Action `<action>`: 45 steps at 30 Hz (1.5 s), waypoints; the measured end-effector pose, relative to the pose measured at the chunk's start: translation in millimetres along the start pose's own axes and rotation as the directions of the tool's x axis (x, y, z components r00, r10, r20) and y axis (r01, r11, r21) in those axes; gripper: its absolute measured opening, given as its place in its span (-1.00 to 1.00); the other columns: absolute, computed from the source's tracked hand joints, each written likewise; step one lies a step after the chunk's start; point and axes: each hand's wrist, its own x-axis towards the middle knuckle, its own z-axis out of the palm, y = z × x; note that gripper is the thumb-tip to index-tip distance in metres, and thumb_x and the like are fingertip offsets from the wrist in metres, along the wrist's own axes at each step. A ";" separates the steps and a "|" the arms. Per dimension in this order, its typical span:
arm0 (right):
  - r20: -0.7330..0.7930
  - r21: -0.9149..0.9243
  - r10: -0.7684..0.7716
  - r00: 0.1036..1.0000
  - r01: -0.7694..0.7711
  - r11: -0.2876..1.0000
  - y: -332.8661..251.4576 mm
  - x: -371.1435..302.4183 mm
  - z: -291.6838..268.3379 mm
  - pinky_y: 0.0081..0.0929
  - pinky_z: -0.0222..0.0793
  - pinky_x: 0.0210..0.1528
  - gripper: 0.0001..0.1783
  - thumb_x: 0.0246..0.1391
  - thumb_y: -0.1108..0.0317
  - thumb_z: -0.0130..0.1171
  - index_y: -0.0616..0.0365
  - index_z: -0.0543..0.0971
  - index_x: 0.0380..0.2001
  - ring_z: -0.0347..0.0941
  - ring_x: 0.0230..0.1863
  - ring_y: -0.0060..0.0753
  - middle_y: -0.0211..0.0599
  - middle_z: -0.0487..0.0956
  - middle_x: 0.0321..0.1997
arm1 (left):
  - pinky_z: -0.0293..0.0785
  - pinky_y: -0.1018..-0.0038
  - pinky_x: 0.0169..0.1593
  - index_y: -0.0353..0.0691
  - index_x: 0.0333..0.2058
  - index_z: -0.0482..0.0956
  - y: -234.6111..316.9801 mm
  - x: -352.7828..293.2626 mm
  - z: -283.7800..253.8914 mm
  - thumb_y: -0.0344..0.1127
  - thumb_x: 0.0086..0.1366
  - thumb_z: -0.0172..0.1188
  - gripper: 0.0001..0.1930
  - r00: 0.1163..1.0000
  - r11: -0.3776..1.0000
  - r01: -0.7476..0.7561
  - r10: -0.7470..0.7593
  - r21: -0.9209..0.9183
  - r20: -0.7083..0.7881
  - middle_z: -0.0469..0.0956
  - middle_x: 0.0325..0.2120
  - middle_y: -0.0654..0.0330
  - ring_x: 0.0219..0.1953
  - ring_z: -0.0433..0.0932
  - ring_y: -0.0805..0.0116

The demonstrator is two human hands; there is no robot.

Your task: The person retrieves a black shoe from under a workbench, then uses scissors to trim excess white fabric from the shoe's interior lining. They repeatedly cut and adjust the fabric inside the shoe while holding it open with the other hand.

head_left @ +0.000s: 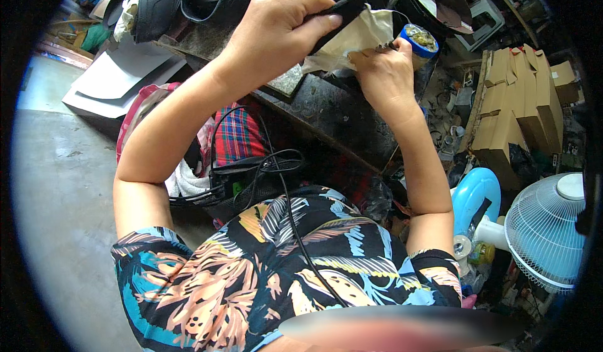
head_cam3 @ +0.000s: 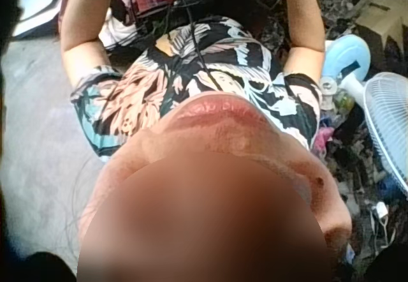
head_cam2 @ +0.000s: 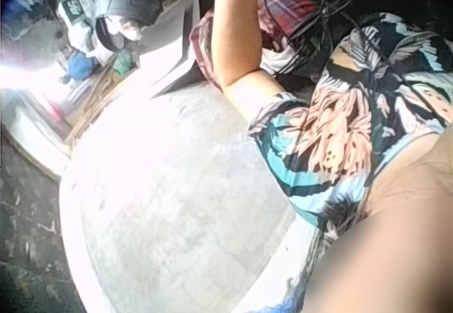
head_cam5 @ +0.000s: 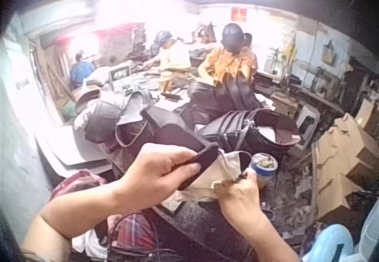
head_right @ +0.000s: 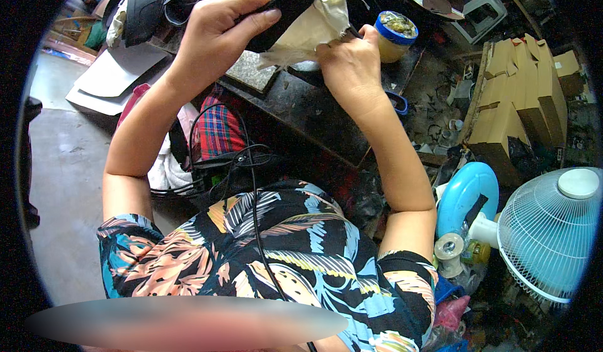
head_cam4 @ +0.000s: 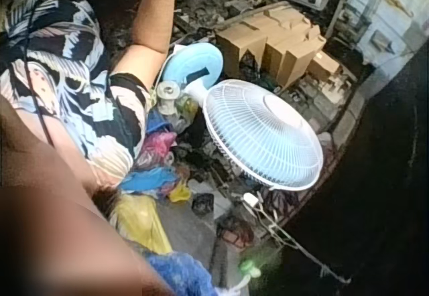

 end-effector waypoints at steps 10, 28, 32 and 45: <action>-0.424 0.416 -0.131 0.896 0.322 0.850 33.1 -23.1 -57.4 -0.06 0.21 0.28 -0.61 -0.06 0.00 0.43 0.00 0.67 -0.24 0.58 -0.29 -0.31 -0.42 0.63 -0.41 | 0.54 0.51 -0.28 -0.22 -0.23 0.64 -59.6 25.8 -31.2 -0.27 0.38 0.18 -0.84 0.824 0.655 0.558 -0.508 -0.510 0.249 0.59 -0.47 0.33 -0.42 0.58 0.50; -0.734 0.217 -0.050 0.678 0.303 0.928 21.3 42.4 -82.0 -0.52 0.49 -0.07 -0.85 0.16 0.35 0.32 0.18 0.67 -0.24 0.59 -0.17 -0.44 -0.31 0.66 -0.20 | 0.36 0.44 0.07 -0.37 0.14 0.34 -9.9 37.1 -4.8 -0.16 0.35 0.01 -0.51 0.986 0.911 0.154 -0.168 -0.384 -0.003 0.49 -0.13 0.10 -0.02 0.42 0.37; -0.531 0.337 0.047 0.846 0.160 0.928 11.7 33.6 -64.1 -0.31 0.48 0.06 -0.55 0.03 0.10 0.41 0.19 0.66 -0.10 0.58 -0.03 -0.13 -0.16 0.65 -0.09 | 0.43 0.44 -0.02 -0.26 0.17 0.35 -39.3 41.9 11.1 0.06 0.46 -0.01 -0.46 0.912 0.759 0.376 -0.406 -0.531 0.066 0.48 -0.07 0.18 -0.08 0.45 0.44; -0.281 0.262 -0.214 0.936 0.289 0.921 -43.5 -5.6 19.5 -0.35 0.40 -0.18 -0.69 -0.11 0.47 0.20 0.09 0.64 -0.21 0.50 -0.23 -0.32 -0.40 0.52 -0.30 | 0.51 0.36 0.03 -0.25 0.07 0.50 -115.8 38.9 54.6 0.06 0.56 -0.27 -0.47 0.859 0.315 0.307 -0.497 -0.898 0.120 0.60 -0.05 0.14 -0.09 0.58 0.31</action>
